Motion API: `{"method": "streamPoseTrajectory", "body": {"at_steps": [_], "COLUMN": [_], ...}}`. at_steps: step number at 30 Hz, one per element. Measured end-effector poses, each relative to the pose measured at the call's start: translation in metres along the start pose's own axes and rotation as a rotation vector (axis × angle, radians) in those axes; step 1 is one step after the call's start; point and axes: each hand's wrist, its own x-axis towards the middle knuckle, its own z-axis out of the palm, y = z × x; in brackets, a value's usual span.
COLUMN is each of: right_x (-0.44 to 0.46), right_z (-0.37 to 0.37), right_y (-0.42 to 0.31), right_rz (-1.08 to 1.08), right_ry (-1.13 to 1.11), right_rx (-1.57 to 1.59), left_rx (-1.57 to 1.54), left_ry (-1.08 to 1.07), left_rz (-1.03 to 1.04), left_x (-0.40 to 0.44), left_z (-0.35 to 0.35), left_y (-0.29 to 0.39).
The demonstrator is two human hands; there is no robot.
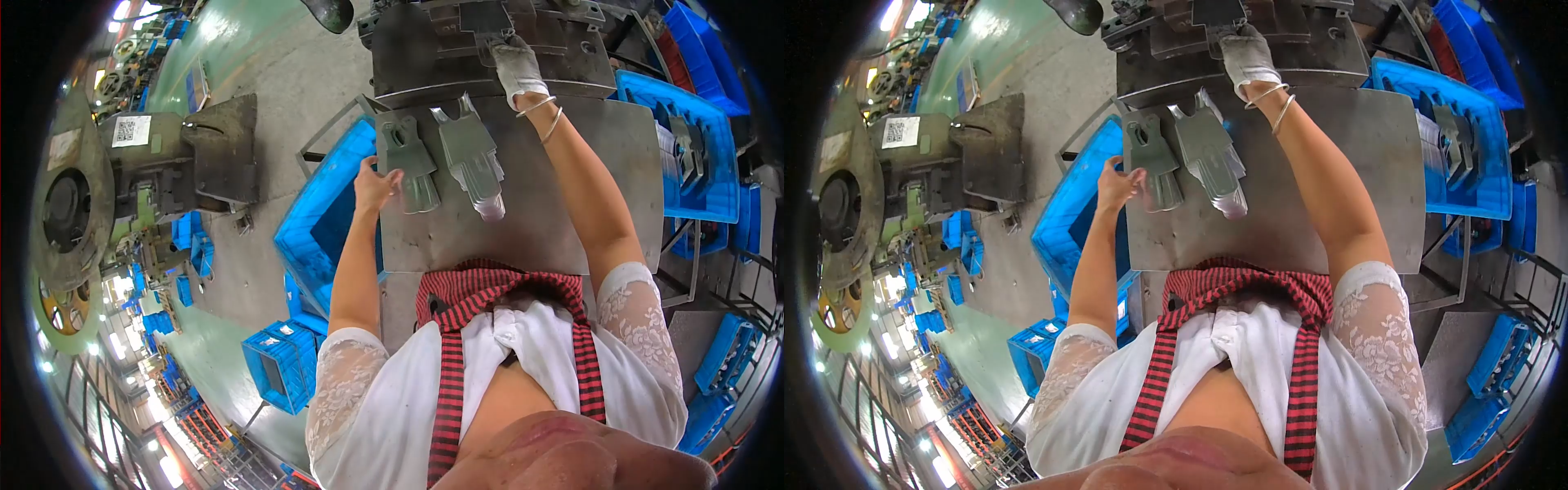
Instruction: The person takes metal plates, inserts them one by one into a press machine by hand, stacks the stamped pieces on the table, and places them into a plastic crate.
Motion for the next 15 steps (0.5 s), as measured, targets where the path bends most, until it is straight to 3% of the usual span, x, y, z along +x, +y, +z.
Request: {"method": "streamPoseTrajectory", "body": {"at_steps": [3,4,6,7,9,10,13,14,15], "right_x": [-0.005,-0.002,0.006,-0.005,0.000,-0.004,-0.040,-0.061,-0.087], "right_z": [-0.011,-0.017,-0.027,-0.010,0.028,0.024,-0.014,-0.030,-0.033], "right_y": [-0.005,-0.008,-0.016,-0.004,0.036,0.031,-0.009,-0.026,-0.035], "right_rz": [-0.159,-0.129,-0.071,-0.163,-0.391,-0.269,0.177,0.343,0.363], "right_ry": [0.161,0.089,-0.055,0.037,0.262,0.179,-0.034,-0.087,-0.113], "right_rx": [-0.305,-0.326,-0.366,-0.403,-0.505,-0.105,1.005,1.315,1.417], "left_rx": [-0.448,-0.576,-0.899,-1.045,-1.012,-0.992,-0.957,-0.975,-0.951], "left_ry": [-0.193,-0.235,-0.289,-0.328,-0.239,-0.187,-0.290,-0.340,-0.339], "left_rz": [-0.198,-0.246,-0.114,-0.058,-0.023,-0.030,0.194,0.199,0.211], "left_x": [0.009,0.009,0.010,0.005,-0.009,-0.021,-0.010,-0.011,-0.012], "left_z": [-0.027,-0.035,-0.043,-0.050,-0.047,-0.039,-0.007,0.005,0.015], "left_y": [-0.013,-0.010,-0.001,0.009,0.081,0.102,0.135,0.148,0.161]}}
